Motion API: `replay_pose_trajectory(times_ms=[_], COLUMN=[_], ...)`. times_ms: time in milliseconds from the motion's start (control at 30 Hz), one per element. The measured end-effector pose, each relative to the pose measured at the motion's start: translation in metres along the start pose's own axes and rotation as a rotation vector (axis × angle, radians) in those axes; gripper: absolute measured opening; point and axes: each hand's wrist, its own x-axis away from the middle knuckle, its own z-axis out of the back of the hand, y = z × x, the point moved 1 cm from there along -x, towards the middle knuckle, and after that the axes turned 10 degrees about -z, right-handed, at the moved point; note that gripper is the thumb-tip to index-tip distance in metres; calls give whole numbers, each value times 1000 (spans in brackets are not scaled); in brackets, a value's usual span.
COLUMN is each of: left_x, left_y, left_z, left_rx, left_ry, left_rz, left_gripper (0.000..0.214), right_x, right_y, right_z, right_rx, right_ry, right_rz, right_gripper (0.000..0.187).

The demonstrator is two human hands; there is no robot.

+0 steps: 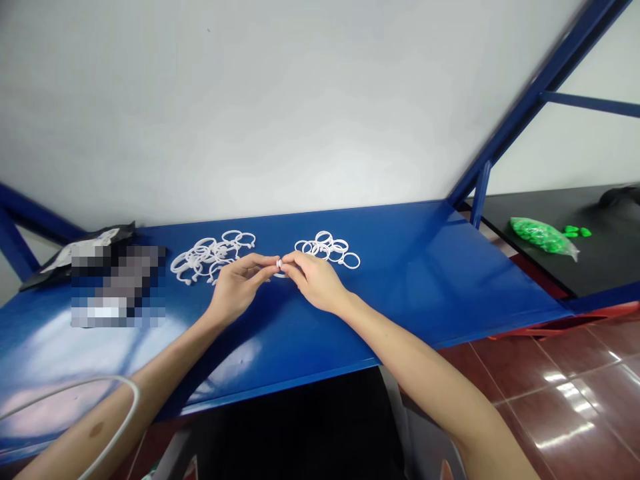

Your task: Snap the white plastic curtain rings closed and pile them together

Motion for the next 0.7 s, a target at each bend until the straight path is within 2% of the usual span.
replay_pose_trajectory(times_ms=[200,300,467,600,700], left_x=[1,4,10,8,-3], left_y=[-2,-2,-2,1,3], left_z=[-2,-2,-2,0,9], left_rx=[69,86,2,-99,-338], left_ry=[30,27,-7,-21,-92], left_rz=[47,11,-140,-288,-427], left_gripper=[25,20,17,13,16], right_x=[2,5,10,10,5], right_y=[-2,-1,0,-4,-6], right_z=[-1,-3,-5,-6,-5], right_rx=[122,177,300,288,310], right_ry=[9,12,-16,14,78], right_rz=[62,116,158,154,117], right_gripper=[20,20,26,24,20])
